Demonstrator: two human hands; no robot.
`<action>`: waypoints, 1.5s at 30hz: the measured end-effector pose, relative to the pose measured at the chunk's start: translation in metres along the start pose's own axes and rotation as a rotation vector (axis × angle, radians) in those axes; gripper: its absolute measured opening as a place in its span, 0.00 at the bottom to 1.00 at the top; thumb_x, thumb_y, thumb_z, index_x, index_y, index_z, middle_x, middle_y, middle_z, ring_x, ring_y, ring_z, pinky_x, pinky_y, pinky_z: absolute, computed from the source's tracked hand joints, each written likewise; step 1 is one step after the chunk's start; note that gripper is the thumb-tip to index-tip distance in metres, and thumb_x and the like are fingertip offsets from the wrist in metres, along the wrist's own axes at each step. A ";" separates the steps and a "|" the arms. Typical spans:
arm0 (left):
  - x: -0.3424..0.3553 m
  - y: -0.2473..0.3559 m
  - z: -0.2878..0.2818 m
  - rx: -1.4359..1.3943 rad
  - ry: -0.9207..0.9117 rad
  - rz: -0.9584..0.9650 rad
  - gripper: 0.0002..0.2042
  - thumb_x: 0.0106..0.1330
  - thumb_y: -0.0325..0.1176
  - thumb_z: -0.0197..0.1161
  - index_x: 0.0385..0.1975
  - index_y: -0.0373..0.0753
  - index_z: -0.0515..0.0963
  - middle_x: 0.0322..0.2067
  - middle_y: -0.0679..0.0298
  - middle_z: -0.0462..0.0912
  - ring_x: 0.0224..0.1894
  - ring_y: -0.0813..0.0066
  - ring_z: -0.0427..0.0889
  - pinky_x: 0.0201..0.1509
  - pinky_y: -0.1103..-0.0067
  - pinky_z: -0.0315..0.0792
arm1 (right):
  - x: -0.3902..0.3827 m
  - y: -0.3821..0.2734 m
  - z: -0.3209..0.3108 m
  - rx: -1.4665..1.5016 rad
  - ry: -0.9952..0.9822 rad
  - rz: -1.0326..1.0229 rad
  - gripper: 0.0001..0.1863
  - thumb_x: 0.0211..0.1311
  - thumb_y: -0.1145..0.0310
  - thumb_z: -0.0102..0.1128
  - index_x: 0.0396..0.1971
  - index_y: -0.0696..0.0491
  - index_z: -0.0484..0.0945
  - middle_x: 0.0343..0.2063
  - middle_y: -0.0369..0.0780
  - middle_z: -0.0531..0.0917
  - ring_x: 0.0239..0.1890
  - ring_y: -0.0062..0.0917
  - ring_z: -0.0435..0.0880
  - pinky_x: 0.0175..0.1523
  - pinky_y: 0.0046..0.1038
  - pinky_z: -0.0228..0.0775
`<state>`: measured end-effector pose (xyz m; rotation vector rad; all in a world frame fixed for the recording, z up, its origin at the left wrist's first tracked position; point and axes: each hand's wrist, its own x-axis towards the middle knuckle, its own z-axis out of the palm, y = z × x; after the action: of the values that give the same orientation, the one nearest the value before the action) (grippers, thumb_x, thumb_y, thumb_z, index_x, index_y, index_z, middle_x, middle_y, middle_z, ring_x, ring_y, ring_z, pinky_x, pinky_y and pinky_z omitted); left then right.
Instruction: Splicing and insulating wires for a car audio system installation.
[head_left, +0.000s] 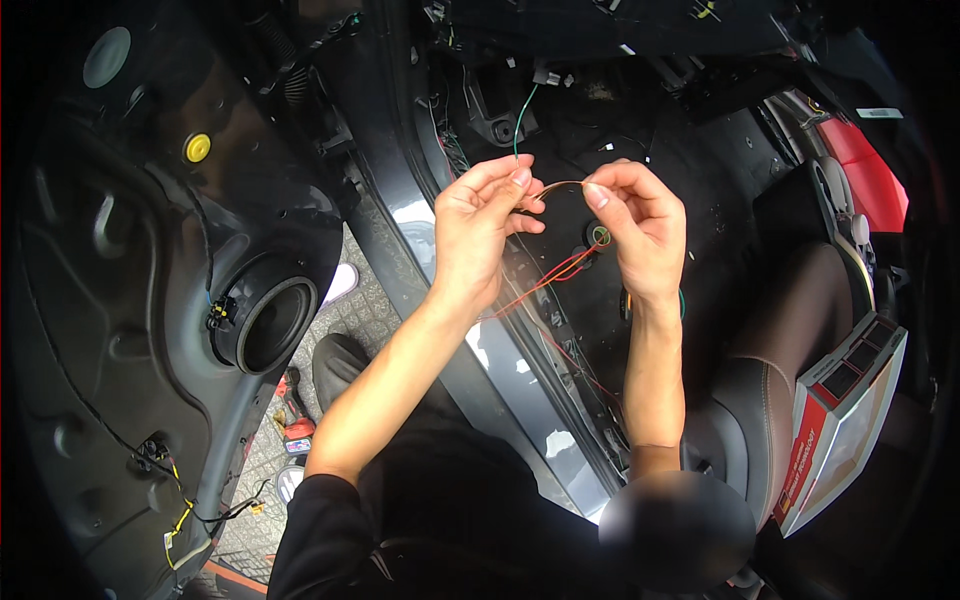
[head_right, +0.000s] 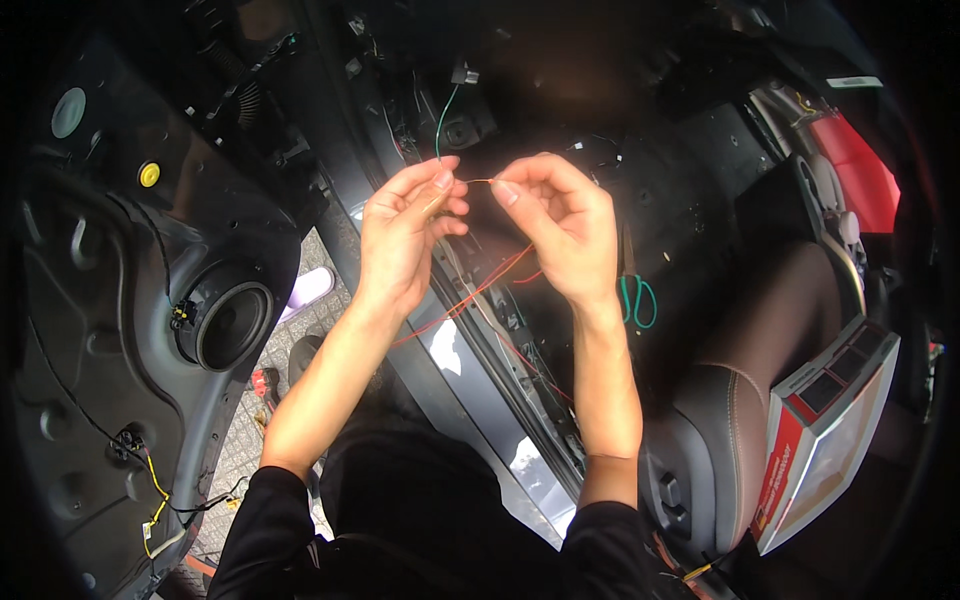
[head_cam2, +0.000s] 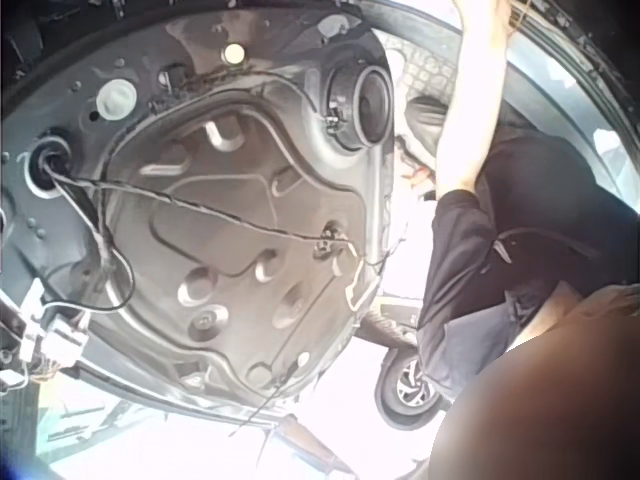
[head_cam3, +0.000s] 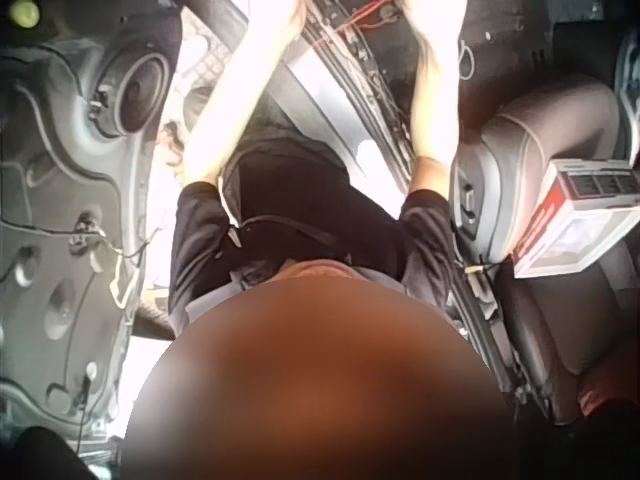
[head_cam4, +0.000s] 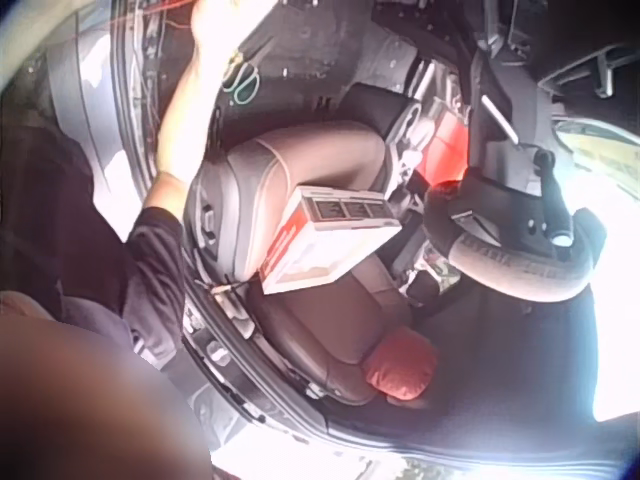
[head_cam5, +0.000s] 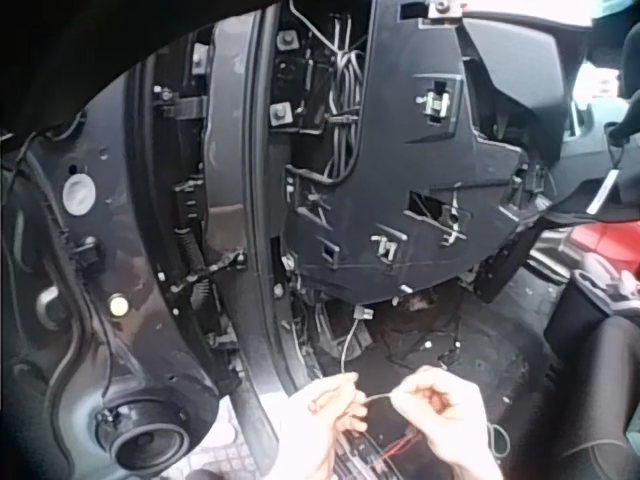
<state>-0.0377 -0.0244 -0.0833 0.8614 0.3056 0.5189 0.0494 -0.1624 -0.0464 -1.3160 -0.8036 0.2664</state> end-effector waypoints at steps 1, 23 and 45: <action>0.001 0.005 -0.006 0.007 0.019 0.007 0.10 0.68 0.30 0.64 0.44 0.31 0.77 0.34 0.58 0.84 0.33 0.76 0.83 0.33 0.80 0.81 | 0.009 0.004 0.007 -0.057 -0.111 0.021 0.06 0.64 0.76 0.64 0.38 0.60 0.80 0.32 0.32 0.83 0.33 0.12 0.79 0.39 0.14 0.70; 0.014 0.039 -0.036 0.181 -0.099 -0.028 0.10 0.68 0.27 0.62 0.45 0.29 0.78 0.32 0.60 0.83 0.32 0.78 0.82 0.35 0.80 0.83 | 0.054 0.032 0.034 -0.395 -0.269 -0.054 0.04 0.62 0.76 0.64 0.35 0.60 0.82 0.29 0.33 0.80 0.30 0.11 0.74 0.35 0.16 0.64; 0.035 0.054 -0.051 0.306 -0.254 -0.026 0.06 0.69 0.31 0.60 0.38 0.35 0.79 0.26 0.69 0.78 0.28 0.84 0.77 0.40 0.79 0.80 | 0.076 0.014 0.037 -0.644 -0.385 -0.232 0.11 0.56 0.73 0.68 0.40 0.55 0.84 0.29 0.41 0.85 0.33 0.30 0.86 0.39 0.27 0.76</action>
<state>-0.0478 0.0564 -0.0744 1.2065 0.1645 0.3375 0.0824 -0.0857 -0.0297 -1.7765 -1.4377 0.0717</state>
